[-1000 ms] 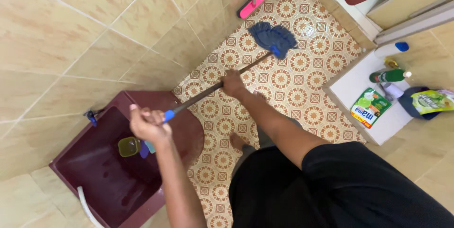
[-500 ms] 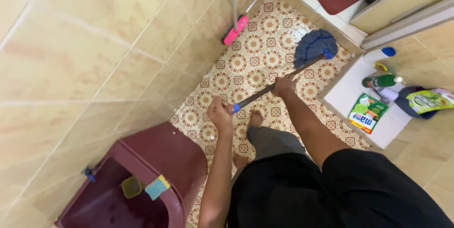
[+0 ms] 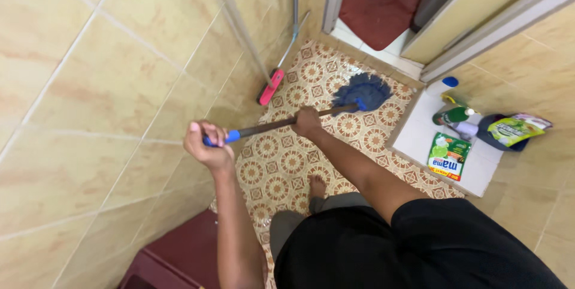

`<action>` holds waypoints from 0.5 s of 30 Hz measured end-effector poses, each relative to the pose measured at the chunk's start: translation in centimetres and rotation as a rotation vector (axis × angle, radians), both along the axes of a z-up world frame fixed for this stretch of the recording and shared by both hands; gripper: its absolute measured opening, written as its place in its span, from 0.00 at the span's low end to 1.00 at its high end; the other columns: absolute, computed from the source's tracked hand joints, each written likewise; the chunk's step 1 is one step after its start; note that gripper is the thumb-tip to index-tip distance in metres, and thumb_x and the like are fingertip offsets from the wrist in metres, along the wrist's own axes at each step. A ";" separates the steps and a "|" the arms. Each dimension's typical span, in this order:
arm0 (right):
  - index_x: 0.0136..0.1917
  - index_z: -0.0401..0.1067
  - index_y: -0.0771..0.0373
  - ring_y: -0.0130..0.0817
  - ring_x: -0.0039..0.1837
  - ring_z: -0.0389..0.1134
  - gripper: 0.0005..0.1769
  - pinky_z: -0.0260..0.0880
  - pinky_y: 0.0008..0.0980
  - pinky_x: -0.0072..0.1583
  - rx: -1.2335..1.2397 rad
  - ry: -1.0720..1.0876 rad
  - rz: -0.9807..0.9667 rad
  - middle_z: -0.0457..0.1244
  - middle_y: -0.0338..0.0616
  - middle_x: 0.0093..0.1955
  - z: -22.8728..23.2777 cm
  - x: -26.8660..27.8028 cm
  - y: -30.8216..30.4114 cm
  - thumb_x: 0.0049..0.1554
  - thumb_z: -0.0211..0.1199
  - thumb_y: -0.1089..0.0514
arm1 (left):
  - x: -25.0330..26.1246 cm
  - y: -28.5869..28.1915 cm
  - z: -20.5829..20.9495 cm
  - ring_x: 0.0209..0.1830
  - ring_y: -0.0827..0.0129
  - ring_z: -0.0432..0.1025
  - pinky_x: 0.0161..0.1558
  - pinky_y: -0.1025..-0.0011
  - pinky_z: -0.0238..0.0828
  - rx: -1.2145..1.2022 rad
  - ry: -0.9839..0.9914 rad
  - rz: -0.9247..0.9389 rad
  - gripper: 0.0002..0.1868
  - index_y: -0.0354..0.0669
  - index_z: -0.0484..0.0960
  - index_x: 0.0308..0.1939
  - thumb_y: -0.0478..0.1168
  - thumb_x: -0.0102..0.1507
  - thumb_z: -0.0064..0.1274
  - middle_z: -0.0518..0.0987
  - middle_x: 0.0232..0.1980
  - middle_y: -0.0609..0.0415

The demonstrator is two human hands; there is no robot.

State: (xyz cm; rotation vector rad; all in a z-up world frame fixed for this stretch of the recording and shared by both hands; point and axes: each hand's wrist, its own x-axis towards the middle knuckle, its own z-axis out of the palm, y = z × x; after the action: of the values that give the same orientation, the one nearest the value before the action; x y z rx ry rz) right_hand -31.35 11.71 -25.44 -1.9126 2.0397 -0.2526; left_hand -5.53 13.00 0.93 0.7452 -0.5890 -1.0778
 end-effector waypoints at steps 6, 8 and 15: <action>0.46 0.82 0.57 0.56 0.51 0.73 0.14 0.73 0.51 0.56 0.101 -0.238 -0.196 0.70 0.57 0.45 2.9 -4.2 -4.2 0.51 0.65 0.49 | -7.0 -9.3 3.9 0.12 0.80 0.52 0.16 0.75 0.45 -0.007 -0.117 -0.176 0.23 0.40 0.67 0.23 0.41 0.72 0.50 0.60 0.17 0.63; 0.48 0.82 0.57 0.56 0.50 0.73 0.17 0.74 0.49 0.54 0.025 -0.319 -0.268 0.71 0.57 0.44 3.2 -6.2 -5.4 0.52 0.66 0.45 | -10.1 -12.3 5.0 0.12 0.81 0.53 0.16 0.75 0.45 -0.010 -0.127 -0.251 0.23 0.40 0.67 0.22 0.42 0.72 0.50 0.60 0.17 0.63; 0.52 0.82 0.54 0.55 0.53 0.73 0.22 0.73 0.49 0.57 0.116 -0.298 -0.571 0.71 0.57 0.48 4.6 -12.3 -7.2 0.56 0.63 0.37 | -20.3 -20.7 7.3 0.12 0.83 0.56 0.15 0.76 0.44 -0.093 -0.308 -0.441 0.27 0.39 0.68 0.18 0.40 0.73 0.51 0.63 0.16 0.63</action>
State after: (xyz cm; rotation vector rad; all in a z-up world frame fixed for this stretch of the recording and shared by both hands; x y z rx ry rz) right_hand -43.66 4.55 -20.86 -1.1095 2.2768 -0.5061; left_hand -25.78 -7.74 8.24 0.7225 -1.0959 -1.3376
